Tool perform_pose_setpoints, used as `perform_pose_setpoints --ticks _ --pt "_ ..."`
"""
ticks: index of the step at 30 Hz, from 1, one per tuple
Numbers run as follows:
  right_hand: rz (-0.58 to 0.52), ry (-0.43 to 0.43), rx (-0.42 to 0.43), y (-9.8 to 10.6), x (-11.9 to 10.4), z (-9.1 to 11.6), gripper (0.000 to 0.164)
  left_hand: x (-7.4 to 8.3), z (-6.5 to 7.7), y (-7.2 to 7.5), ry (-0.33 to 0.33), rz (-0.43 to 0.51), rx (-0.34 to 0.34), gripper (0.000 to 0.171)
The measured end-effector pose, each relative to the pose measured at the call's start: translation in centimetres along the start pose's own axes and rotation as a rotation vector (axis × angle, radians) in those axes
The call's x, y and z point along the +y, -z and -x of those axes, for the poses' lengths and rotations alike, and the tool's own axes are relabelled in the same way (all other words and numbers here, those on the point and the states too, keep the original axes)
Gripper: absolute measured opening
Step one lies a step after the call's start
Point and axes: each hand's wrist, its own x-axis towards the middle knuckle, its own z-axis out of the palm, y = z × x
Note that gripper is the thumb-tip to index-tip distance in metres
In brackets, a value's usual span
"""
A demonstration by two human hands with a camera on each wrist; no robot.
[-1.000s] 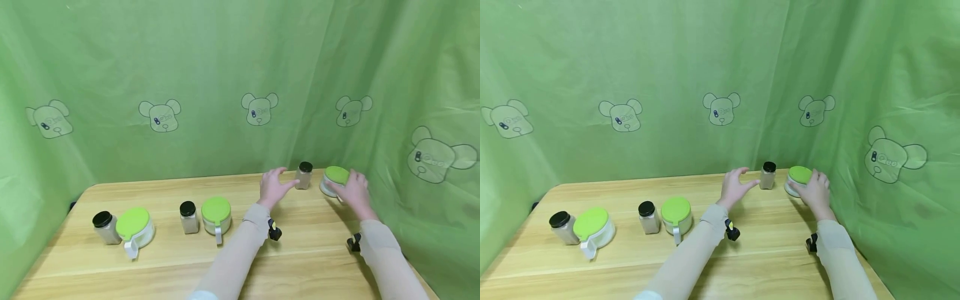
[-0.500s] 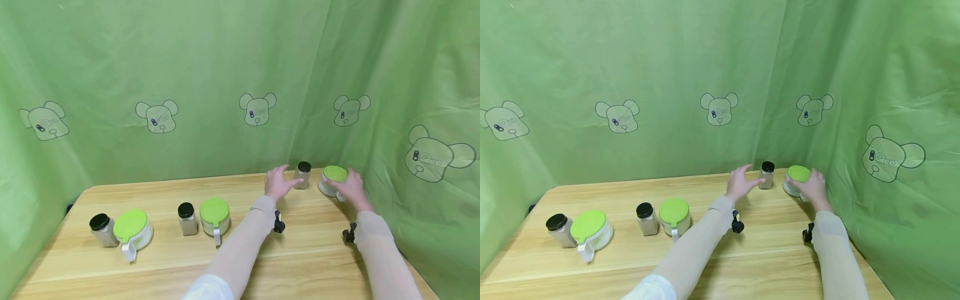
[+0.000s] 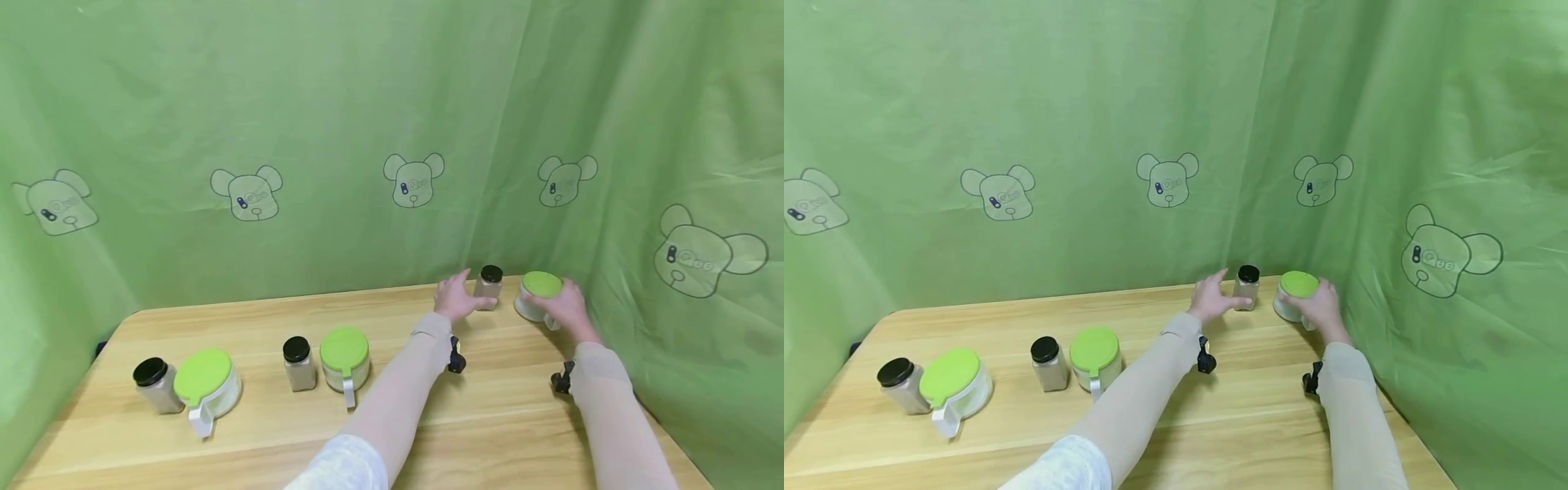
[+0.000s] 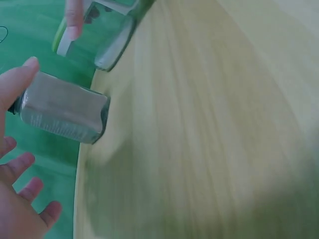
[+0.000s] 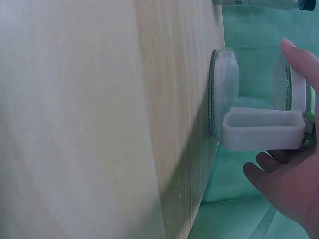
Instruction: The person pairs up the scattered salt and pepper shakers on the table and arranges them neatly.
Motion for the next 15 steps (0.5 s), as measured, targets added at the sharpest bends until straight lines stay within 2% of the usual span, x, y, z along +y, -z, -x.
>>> perform_pose_setpoints --ticks 4,15 --pt "-0.007 0.009 0.001 -0.1 0.3 0.0 0.116 0.4 -0.5 -0.2 0.010 0.056 -0.021 0.093" --pt "-0.055 0.006 0.020 -0.6 0.9 -0.4 0.113 0.9 -1.7 -1.5 0.020 0.079 -0.021 0.079"
